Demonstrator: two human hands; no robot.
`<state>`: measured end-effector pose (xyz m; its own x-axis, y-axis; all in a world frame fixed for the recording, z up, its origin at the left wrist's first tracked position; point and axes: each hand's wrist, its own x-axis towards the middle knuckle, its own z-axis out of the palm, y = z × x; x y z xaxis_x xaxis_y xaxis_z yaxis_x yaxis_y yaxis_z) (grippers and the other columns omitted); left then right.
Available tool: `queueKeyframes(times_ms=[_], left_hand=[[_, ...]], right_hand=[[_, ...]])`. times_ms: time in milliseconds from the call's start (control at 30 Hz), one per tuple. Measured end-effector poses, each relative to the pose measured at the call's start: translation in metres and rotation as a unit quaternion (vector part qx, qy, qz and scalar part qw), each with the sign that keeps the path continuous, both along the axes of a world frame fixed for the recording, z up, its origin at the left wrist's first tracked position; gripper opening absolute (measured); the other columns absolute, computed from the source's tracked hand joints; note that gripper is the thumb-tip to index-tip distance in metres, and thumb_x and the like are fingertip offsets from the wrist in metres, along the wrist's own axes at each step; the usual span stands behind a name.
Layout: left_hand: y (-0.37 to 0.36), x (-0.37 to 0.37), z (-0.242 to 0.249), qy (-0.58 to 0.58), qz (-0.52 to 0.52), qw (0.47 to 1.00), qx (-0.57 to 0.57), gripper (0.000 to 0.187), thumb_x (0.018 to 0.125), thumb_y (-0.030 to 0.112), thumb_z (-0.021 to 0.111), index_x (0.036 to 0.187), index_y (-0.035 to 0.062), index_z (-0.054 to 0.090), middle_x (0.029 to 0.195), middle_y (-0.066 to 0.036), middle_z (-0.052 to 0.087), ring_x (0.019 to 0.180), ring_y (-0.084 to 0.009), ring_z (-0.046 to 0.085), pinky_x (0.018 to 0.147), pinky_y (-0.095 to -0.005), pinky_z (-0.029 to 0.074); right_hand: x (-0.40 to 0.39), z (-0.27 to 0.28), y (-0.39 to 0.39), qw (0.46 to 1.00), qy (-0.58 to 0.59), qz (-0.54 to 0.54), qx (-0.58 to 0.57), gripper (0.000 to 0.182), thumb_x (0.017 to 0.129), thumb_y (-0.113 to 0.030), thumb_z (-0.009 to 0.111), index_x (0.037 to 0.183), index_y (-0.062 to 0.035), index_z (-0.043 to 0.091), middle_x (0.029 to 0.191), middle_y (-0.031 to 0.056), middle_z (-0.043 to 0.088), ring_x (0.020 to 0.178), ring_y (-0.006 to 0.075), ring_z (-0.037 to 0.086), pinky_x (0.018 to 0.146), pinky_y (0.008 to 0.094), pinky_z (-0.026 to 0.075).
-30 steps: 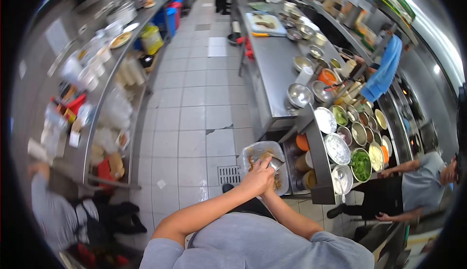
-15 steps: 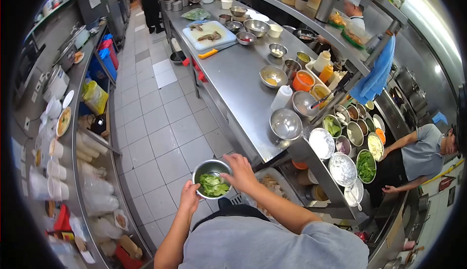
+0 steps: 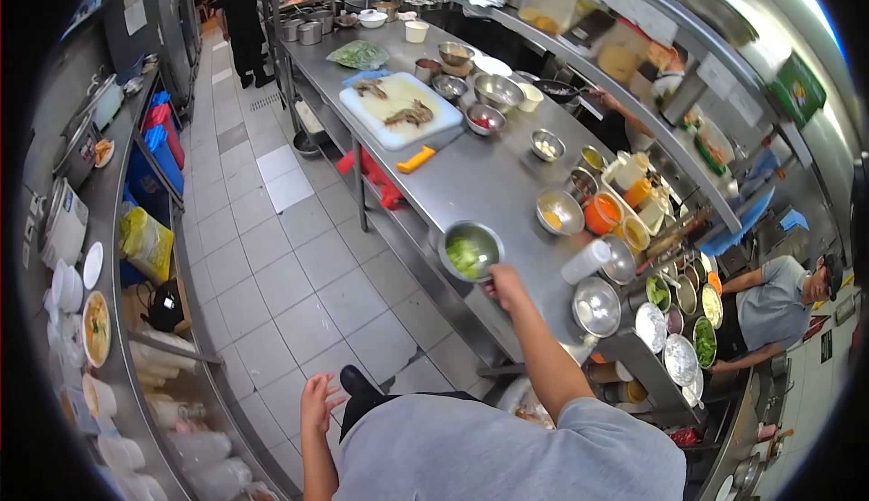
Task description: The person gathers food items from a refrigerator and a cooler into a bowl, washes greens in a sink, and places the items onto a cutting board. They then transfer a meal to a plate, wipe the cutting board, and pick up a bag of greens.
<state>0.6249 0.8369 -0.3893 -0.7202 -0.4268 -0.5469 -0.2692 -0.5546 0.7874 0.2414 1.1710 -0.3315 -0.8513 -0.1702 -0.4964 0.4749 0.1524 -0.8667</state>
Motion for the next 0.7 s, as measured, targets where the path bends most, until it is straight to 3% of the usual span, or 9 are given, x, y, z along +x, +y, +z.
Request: queueKeyframes(times_ms=[100,167,200,267,400,433,467,567,700], left_hand=[[-0.092,0.006,-0.032,-0.087,0.038,0.995,0.025,0.027,0.093,0.027,0.053,0.113,0.0082,0.050,0.119,-0.010,0.055,0.093,-0.0256,0.057,0.071,-0.0416,0.053],[-0.144,-0.011,-0.036,-0.098,0.029,0.994,0.023,0.029,0.093,0.028,0.054,0.112,0.0080,0.050,0.118,-0.009,0.056,0.091,-0.0249,0.057,0.070,-0.0407,0.052],[-0.168,-0.015,-0.039,-0.109,0.027,0.994,0.017,0.030,0.092,0.029,0.056,0.112,0.0079,0.050,0.117,-0.009,0.057,0.090,-0.0241,0.057,0.070,-0.0398,0.052],[-0.210,-0.042,-0.036,-0.099,0.034,0.994,0.007,0.031,0.092,0.031,0.056,0.112,0.0076,0.050,0.116,-0.009,0.058,0.090,-0.0234,0.058,0.070,-0.0385,0.052],[-0.272,-0.120,-0.023,-0.071,0.026,0.997,0.010,0.031,0.092,0.029,0.056,0.113,0.0065,0.050,0.114,-0.009,0.059,0.091,-0.0229,0.058,0.071,-0.0370,0.052],[-0.283,-0.142,-0.026,-0.067,0.028,0.997,0.018,0.030,0.092,0.028,0.056,0.112,0.0065,0.051,0.113,-0.009,0.059,0.091,-0.0227,0.058,0.071,-0.0364,0.052],[-0.294,-0.163,-0.031,-0.062,0.030,0.997,0.026,0.029,0.092,0.028,0.056,0.112,0.0064,0.051,0.113,-0.009,0.059,0.090,-0.0225,0.058,0.071,-0.0358,0.052],[-0.321,-0.230,-0.041,-0.052,0.023,0.997,0.045,0.028,0.093,0.028,0.056,0.110,0.0061,0.052,0.111,-0.008,0.059,0.089,-0.0206,0.058,0.069,-0.0334,0.053],[-0.360,-0.313,-0.058,-0.059,0.018,0.994,0.085,0.028,0.094,0.028,0.055,0.110,0.0059,0.052,0.109,-0.008,0.059,0.086,-0.0179,0.058,0.066,-0.0311,0.053]], right_hand=[[-0.055,0.000,-0.009,0.994,-0.033,-0.099,-0.020,0.025,0.089,-0.020,0.051,0.103,-0.0007,0.056,0.079,0.0090,0.063,0.058,0.0165,0.059,0.048,0.0291,0.048],[-0.070,-0.007,-0.028,0.951,-0.001,-0.206,-0.230,0.031,0.092,-0.022,0.053,0.114,-0.0010,0.049,0.092,0.0119,0.065,0.062,0.0154,0.058,0.051,0.0275,0.048],[-0.073,-0.011,-0.039,0.955,-0.018,-0.195,-0.223,0.031,0.092,-0.022,0.053,0.114,-0.0010,0.049,0.092,0.0119,0.065,0.062,0.0154,0.058,0.051,0.0275,0.048],[-0.073,0.003,-0.080,0.960,0.073,-0.208,-0.172,0.030,0.096,-0.023,0.050,0.117,-0.0021,0.050,0.106,0.0147,0.064,0.076,0.0186,0.063,0.062,0.0293,0.051],[-0.058,0.008,-0.178,0.991,-0.037,-0.017,-0.126,0.031,0.095,-0.022,0.052,0.120,-0.0037,0.049,0.105,0.0128,0.065,0.077,0.0179,0.063,0.063,0.0284,0.051],[-0.053,0.003,-0.207,0.991,-0.073,0.073,-0.090,0.030,0.095,-0.023,0.053,0.119,-0.0047,0.051,0.104,0.0105,0.065,0.077,0.0158,0.063,0.064,0.0277,0.050],[-0.052,-0.006,-0.234,0.979,-0.107,0.162,-0.055,0.030,0.094,-0.023,0.054,0.118,-0.0057,0.052,0.103,0.0082,0.066,0.077,0.0137,0.063,0.065,0.0269,0.050],[-0.073,-0.037,-0.303,0.944,-0.151,0.291,0.040,0.031,0.093,-0.026,0.056,0.117,-0.0061,0.054,0.104,0.0070,0.066,0.077,0.0129,0.062,0.065,0.0254,0.048],[-0.134,-0.088,-0.369,0.924,-0.170,0.330,0.090,0.033,0.093,-0.026,0.057,0.118,-0.0065,0.053,0.101,0.0055,0.066,0.075,0.0116,0.061,0.063,0.0237,0.047]])
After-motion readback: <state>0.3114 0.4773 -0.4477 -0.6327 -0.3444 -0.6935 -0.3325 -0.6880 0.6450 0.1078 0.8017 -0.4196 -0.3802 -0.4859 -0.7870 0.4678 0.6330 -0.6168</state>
